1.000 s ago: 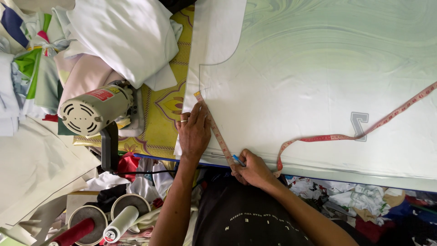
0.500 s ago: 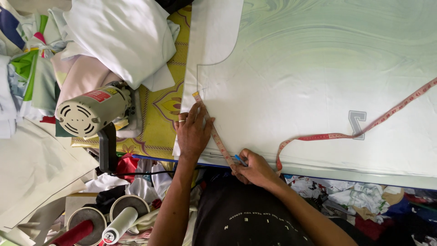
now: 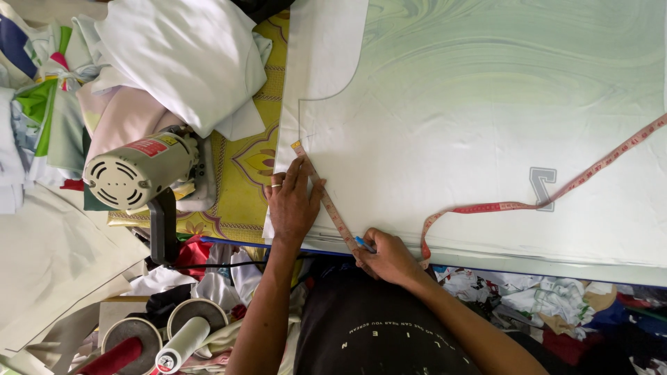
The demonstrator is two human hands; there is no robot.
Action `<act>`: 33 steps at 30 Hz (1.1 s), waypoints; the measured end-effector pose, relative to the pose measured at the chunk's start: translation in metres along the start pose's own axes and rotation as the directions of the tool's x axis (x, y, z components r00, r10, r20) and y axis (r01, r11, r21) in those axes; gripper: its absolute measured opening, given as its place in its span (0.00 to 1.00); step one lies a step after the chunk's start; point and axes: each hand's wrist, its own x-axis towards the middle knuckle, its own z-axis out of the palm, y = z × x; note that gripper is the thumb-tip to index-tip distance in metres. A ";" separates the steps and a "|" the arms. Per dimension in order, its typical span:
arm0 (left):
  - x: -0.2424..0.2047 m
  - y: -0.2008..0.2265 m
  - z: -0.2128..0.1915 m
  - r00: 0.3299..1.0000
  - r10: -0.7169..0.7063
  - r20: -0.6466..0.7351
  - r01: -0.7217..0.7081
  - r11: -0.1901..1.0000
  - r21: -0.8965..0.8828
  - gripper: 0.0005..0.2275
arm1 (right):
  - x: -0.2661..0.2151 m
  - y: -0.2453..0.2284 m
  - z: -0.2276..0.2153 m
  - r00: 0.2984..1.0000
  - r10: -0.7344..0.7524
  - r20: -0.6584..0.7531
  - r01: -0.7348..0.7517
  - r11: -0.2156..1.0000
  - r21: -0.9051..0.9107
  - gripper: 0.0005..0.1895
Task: The person measures and marks a large piece of white fabric with a measuring tape and a blue pen. They then use a pair of scissors to cut the fabric along the marked lines, separating a patterned piece from the main sheet.
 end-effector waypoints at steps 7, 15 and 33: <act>-0.002 -0.006 0.009 0.992 0.067 -0.105 -0.065 0.998 0.022 0.17 | -0.010 -0.003 -0.008 0.999 -0.030 0.036 0.027 0.996 0.086 0.12; -0.008 -0.020 0.022 0.991 0.047 -0.126 -0.052 0.998 -0.041 0.09 | -0.007 0.012 -0.012 0.984 -0.178 0.006 0.176 0.977 0.117 0.17; 0.032 0.057 0.025 0.994 -0.036 0.105 0.027 0.996 0.087 0.20 | 0.066 -0.032 -0.220 0.925 -0.366 -0.103 0.195 0.689 -0.697 0.12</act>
